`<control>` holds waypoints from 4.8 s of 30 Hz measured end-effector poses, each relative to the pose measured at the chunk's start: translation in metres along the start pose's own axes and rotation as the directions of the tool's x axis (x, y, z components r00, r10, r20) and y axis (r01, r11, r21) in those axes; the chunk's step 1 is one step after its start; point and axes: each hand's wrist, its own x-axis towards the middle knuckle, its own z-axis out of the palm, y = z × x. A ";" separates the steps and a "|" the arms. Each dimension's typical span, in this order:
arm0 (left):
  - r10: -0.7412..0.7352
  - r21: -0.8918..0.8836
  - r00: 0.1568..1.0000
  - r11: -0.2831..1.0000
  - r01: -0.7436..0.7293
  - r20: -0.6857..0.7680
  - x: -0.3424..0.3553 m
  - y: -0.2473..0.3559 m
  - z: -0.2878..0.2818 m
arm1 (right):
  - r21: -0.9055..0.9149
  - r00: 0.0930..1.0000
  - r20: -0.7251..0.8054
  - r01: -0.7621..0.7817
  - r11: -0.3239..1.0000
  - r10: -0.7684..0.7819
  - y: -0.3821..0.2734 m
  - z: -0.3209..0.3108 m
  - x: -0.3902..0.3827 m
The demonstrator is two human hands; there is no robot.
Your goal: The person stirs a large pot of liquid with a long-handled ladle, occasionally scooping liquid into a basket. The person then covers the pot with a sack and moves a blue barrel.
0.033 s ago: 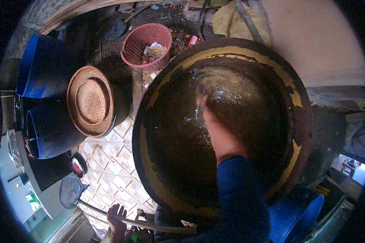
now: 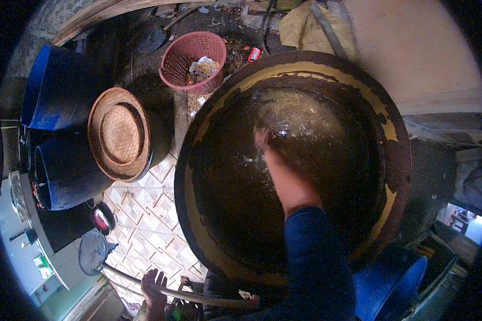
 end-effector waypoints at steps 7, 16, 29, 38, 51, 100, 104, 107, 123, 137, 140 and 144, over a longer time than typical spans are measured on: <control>-0.001 0.001 1.000 1.000 0.001 -0.025 0.006 0.005 0.020 | -0.105 0.962 0.227 0.182 0.978 -0.155 0.012 0.002 -0.090; -0.032 -0.008 0.999 0.999 0.032 -0.012 -0.006 0.008 0.025 | -0.292 0.921 0.172 -0.292 0.911 0.350 0.072 -0.138 -0.110; -0.040 -0.031 0.997 0.999 0.042 0.061 -0.009 0.012 0.029 | -0.194 0.656 0.029 -0.737 0.648 0.755 0.018 -0.163 -0.205; -0.030 -0.047 0.999 0.998 0.032 0.043 -0.004 0.013 0.016 | -0.137 0.839 0.240 -0.468 0.873 0.488 -0.071 -0.074 -0.175; -0.008 -0.002 1.000 1.000 0.008 0.025 0.001 0.014 0.024 | -0.215 0.821 0.022 -0.554 0.805 0.571 0.023 -0.142 -0.142; -0.038 -0.051 0.996 0.998 0.042 0.087 -0.029 0.015 0.035 | -0.119 0.490 -0.181 -0.872 0.475 0.853 -0.004 -0.174 -0.175; -0.012 -0.060 0.994 0.998 0.019 0.109 -0.041 0.025 0.031 | 0.002 0.277 -0.060 -0.961 0.278 0.959 -0.066 -0.132 -0.188; -0.004 -0.066 0.997 0.998 0.009 0.078 -0.046 0.030 0.023 | 0.154 0.161 0.164 -0.979 0.136 0.973 -0.095 -0.115 -0.170; 0.107 -0.183 0.950 0.982 -0.054 0.292 -0.077 0.063 0.036 | 0.321 0.804 0.377 -0.578 0.750 0.459 -0.174 -0.327 -0.070; 0.249 -0.212 0.834 0.964 -0.163 0.492 -0.095 0.119 0.100 | 0.069 0.657 0.743 -0.265 0.962 0.128 -0.297 -0.455 -0.205; 0.252 -0.187 0.814 0.966 -0.178 0.524 -0.112 0.122 0.115 | 0.209 0.436 0.900 -0.402 0.892 -0.014 -0.356 -0.481 -0.217; 0.263 -0.120 0.779 0.964 -0.238 0.569 -0.145 0.116 0.136 | 0.213 0.222 0.964 -0.310 0.926 -0.147 -0.405 -0.511 -0.229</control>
